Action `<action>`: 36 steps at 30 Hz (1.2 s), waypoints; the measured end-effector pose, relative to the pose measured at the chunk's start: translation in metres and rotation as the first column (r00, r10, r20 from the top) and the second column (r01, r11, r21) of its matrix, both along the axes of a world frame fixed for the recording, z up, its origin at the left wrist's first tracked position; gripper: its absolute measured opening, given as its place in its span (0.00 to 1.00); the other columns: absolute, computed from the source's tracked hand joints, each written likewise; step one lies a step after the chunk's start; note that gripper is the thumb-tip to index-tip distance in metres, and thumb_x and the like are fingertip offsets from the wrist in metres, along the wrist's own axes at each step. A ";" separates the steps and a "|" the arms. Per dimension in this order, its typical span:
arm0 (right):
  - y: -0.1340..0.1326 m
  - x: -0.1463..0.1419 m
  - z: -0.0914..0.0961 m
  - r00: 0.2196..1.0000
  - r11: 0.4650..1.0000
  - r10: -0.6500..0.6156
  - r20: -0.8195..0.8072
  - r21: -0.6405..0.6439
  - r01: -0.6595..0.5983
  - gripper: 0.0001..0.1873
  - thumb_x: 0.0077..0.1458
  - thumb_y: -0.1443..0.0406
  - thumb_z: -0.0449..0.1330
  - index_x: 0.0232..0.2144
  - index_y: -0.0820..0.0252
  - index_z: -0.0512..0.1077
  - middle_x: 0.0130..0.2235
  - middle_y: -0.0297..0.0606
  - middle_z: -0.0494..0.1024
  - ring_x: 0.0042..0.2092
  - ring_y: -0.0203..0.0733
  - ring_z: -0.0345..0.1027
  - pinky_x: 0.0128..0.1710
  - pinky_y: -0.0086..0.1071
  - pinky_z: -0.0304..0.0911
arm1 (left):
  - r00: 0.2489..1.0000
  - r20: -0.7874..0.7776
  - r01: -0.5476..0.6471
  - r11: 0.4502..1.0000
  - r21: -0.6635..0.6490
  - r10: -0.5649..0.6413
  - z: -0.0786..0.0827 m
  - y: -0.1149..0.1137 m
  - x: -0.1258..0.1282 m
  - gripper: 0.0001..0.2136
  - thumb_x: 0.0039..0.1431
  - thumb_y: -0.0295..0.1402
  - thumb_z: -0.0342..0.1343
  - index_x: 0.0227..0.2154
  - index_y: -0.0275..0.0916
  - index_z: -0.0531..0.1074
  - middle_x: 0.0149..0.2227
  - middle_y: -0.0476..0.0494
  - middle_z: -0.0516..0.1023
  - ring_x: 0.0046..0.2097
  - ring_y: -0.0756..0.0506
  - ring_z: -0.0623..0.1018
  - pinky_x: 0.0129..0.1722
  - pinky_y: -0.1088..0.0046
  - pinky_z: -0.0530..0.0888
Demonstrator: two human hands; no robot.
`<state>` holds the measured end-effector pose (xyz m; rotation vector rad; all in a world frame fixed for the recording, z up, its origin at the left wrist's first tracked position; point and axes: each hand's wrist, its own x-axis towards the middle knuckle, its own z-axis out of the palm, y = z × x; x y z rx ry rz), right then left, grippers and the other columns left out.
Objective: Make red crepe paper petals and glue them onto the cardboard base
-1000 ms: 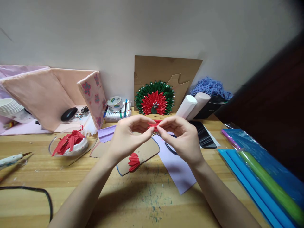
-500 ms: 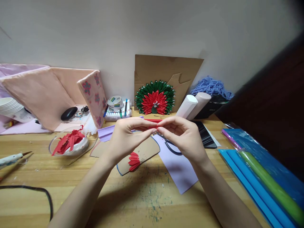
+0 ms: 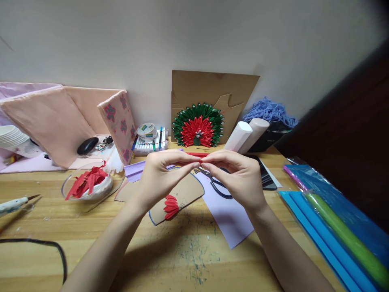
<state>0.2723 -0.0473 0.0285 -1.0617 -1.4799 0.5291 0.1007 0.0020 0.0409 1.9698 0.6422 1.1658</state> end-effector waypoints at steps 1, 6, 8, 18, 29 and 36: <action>0.000 0.000 0.000 1.000 1.000 -0.001 0.003 0.007 0.001 0.04 0.50 0.69 0.64 0.32 0.58 0.77 0.35 0.37 0.79 0.37 0.39 0.73 0.39 0.34 0.72 | 1.000 0.004 0.002 1.000 -0.001 -0.002 0.000 0.000 0.000 0.05 0.53 0.30 0.60 0.33 0.38 0.79 0.34 0.44 0.81 0.35 0.48 0.79 0.36 0.74 0.76; -0.001 -0.001 -0.001 0.999 0.999 -0.012 0.033 0.043 0.010 0.04 0.50 0.70 0.63 0.32 0.58 0.76 0.34 0.35 0.77 0.36 0.37 0.72 0.37 0.32 0.71 | 1.000 0.019 -0.005 1.000 -0.008 0.005 0.001 -0.002 0.000 0.05 0.53 0.30 0.60 0.33 0.38 0.79 0.33 0.44 0.81 0.35 0.48 0.79 0.36 0.75 0.76; -0.001 -0.001 -0.001 0.998 0.998 -0.027 0.057 0.062 0.023 0.04 0.50 0.70 0.63 0.31 0.58 0.75 0.33 0.35 0.77 0.35 0.37 0.72 0.36 0.31 0.71 | 1.000 0.018 -0.007 1.000 -0.003 0.007 0.001 -0.002 0.000 0.05 0.53 0.30 0.60 0.32 0.38 0.79 0.33 0.44 0.81 0.35 0.48 0.79 0.36 0.74 0.76; -0.001 -0.003 -0.001 0.995 0.994 -0.036 0.089 0.104 0.026 0.06 0.50 0.70 0.63 0.32 0.57 0.75 0.33 0.35 0.77 0.35 0.38 0.72 0.37 0.32 0.71 | 0.996 0.085 0.034 0.980 -0.195 -0.018 0.000 -0.001 0.004 0.07 0.50 0.31 0.62 0.33 0.35 0.77 0.35 0.42 0.81 0.36 0.47 0.80 0.38 0.73 0.78; 0.013 -0.004 -0.012 0.965 0.954 0.149 -0.216 -0.226 -0.198 0.07 0.47 0.63 0.66 0.29 0.60 0.73 0.32 0.36 0.79 0.37 0.39 0.75 0.41 0.34 0.71 | 0.996 -0.004 0.085 0.964 -0.252 -0.089 -0.006 0.010 0.000 0.13 0.51 0.31 0.61 0.40 0.34 0.74 0.36 0.40 0.80 0.36 0.48 0.79 0.38 0.72 0.77; 0.024 -0.010 -0.034 0.963 0.929 0.139 -0.229 -0.308 -0.207 0.12 0.44 0.60 0.67 0.31 0.61 0.74 0.34 0.37 0.79 0.38 0.39 0.73 0.41 0.34 0.68 | 0.997 -0.029 0.052 0.916 -0.398 -0.069 -0.023 0.019 -0.005 0.17 0.46 0.35 0.64 0.38 0.30 0.73 0.34 0.37 0.79 0.35 0.46 0.79 0.38 0.68 0.76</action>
